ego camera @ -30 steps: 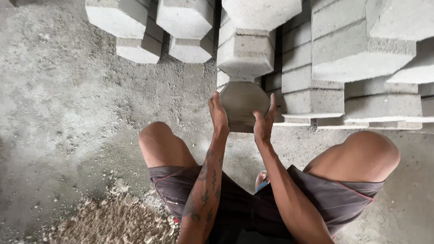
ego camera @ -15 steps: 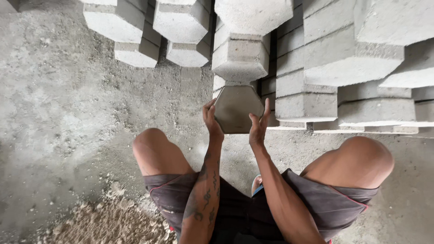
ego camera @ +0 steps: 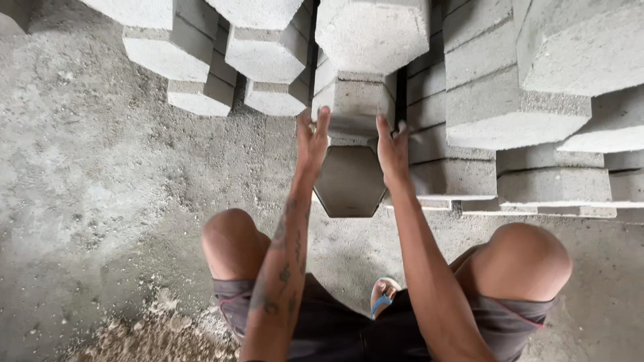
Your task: The person picks up hexagonal concrete paving blocks from a stack and carries them across a workshop floor to place them into an organized interlocking arrangement against a wall.
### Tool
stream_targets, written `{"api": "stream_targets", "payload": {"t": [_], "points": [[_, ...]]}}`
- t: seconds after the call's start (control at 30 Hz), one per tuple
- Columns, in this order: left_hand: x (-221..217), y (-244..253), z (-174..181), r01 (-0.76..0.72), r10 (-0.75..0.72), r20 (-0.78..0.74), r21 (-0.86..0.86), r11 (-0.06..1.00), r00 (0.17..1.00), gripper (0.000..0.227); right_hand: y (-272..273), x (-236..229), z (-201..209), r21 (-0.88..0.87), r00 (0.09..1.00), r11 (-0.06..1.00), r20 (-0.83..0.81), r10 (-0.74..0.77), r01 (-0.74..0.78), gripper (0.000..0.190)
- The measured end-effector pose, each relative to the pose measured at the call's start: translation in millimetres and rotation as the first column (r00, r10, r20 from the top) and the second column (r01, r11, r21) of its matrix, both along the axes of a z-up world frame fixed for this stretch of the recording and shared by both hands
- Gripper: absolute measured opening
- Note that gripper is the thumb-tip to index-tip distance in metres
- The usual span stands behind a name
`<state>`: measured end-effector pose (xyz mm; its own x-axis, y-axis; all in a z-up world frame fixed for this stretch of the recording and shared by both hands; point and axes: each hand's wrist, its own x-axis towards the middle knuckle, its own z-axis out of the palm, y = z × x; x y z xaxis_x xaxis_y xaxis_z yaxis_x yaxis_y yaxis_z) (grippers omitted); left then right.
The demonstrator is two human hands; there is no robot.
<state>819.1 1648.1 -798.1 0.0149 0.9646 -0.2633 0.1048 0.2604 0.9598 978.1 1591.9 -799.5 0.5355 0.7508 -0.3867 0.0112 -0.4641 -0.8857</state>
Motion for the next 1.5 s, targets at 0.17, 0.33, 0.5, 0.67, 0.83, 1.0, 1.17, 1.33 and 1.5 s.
{"api": "stream_targets", "payload": {"t": [0.17, 0.33, 0.5, 0.67, 0.83, 1.0, 1.17, 1.33, 1.5], "points": [[19, 51, -56, 0.072, -0.073, 0.000, -0.132, 0.989, 0.997, 0.122, 22, 2, 43, -0.186, 0.989, 0.974, -0.087, 0.117, -0.131, 0.129], [18, 31, -13, 0.041, -0.038, 0.079, -0.044, 0.998, 0.996, 0.121, 16, 2, 49, -0.153, 0.985, 0.978, -0.118, 0.124, -0.141, 0.128], [-2, 26, -23, 0.114, -0.118, -0.031, -0.124, 0.986, 0.992, 0.116, 17, 18, 12, -0.166, 0.987, 0.975, -0.089, 0.132, -0.146, 0.130], [14, 57, -152, -0.185, 0.143, 0.144, 0.346, 0.920, 0.979, 0.070, -9, 23, -5, 0.276, 0.988, 0.949, 0.018, 0.155, -0.153, 0.071], [-1, -43, 1, -0.176, 0.103, 0.236, 0.312, 0.934, 0.966, 0.053, -54, 4, -7, 0.273, 0.992, 0.961, -0.098, 0.077, -0.048, 0.125], [-3, -79, -46, -0.238, 0.169, 0.286, 0.228, 0.944, 0.943, 0.074, -97, -27, -35, 0.522, 0.998, 0.852, -0.057, -0.006, 0.034, 0.092], [-2, -86, -80, -0.290, 0.190, 0.313, 0.311, 0.905, 0.930, 0.051, -104, -25, -67, 0.497, 0.997, 0.864, -0.027, -0.069, 0.074, 0.060], [-1, -97, -47, -0.309, 0.178, 0.360, 0.346, 0.886, 0.916, 0.048, -106, -26, -77, 0.514, 0.996, 0.854, -0.004, -0.088, 0.078, 0.055], [-2, -96, -47, -0.354, 0.185, 0.413, 0.383, 0.853, 0.892, 0.040, -101, -30, -72, 0.581, 0.996, 0.809, -0.026, -0.091, 0.089, 0.050]]}}
